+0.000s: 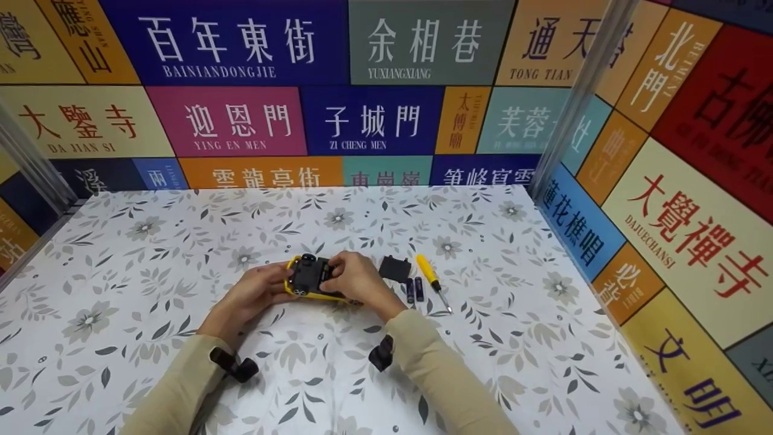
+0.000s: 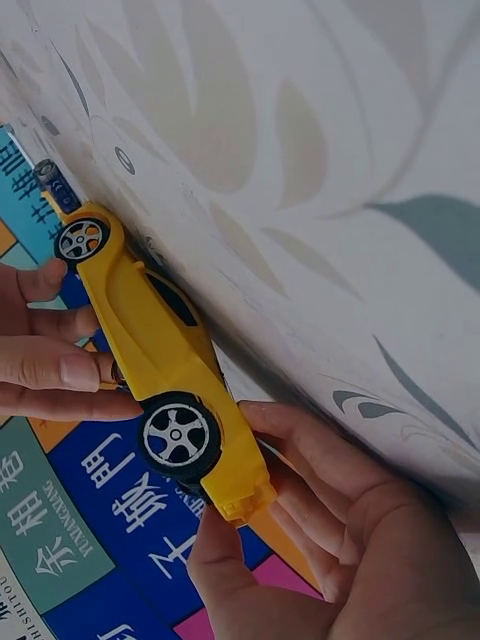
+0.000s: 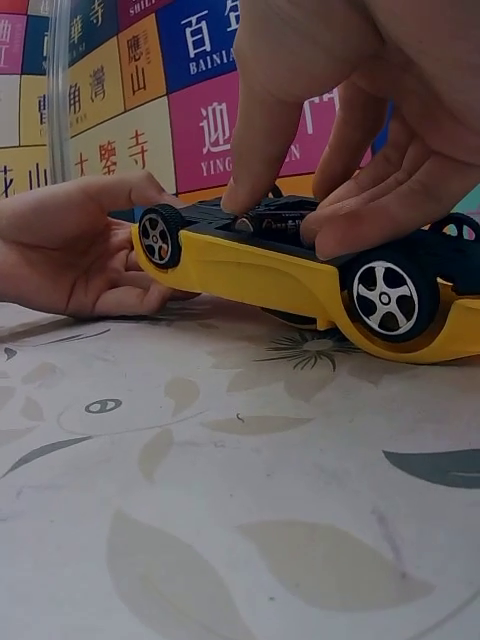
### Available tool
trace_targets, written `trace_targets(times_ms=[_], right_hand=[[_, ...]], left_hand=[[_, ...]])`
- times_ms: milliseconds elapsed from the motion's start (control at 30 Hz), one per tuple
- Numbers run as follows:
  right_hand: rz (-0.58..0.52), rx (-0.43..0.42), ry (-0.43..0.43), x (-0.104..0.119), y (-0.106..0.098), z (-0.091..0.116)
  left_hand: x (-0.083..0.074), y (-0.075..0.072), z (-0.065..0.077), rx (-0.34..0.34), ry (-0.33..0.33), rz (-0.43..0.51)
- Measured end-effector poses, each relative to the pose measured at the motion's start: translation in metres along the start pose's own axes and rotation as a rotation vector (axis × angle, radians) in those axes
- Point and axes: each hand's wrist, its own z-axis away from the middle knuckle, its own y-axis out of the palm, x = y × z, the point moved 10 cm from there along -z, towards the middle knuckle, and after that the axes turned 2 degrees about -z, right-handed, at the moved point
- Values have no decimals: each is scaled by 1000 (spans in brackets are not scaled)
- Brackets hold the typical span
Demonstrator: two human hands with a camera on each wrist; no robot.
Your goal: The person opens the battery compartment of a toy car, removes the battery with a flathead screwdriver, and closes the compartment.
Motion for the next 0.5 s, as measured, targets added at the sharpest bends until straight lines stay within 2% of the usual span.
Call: trace_targets(times_ms=[300, 500], right_hand=[[57, -1, -33, 2, 1, -4], [184, -5, -138, 12, 1, -4]], left_hand=[[2, 1, -2, 21, -12, -2], [2, 1, -4, 40, -4, 13]])
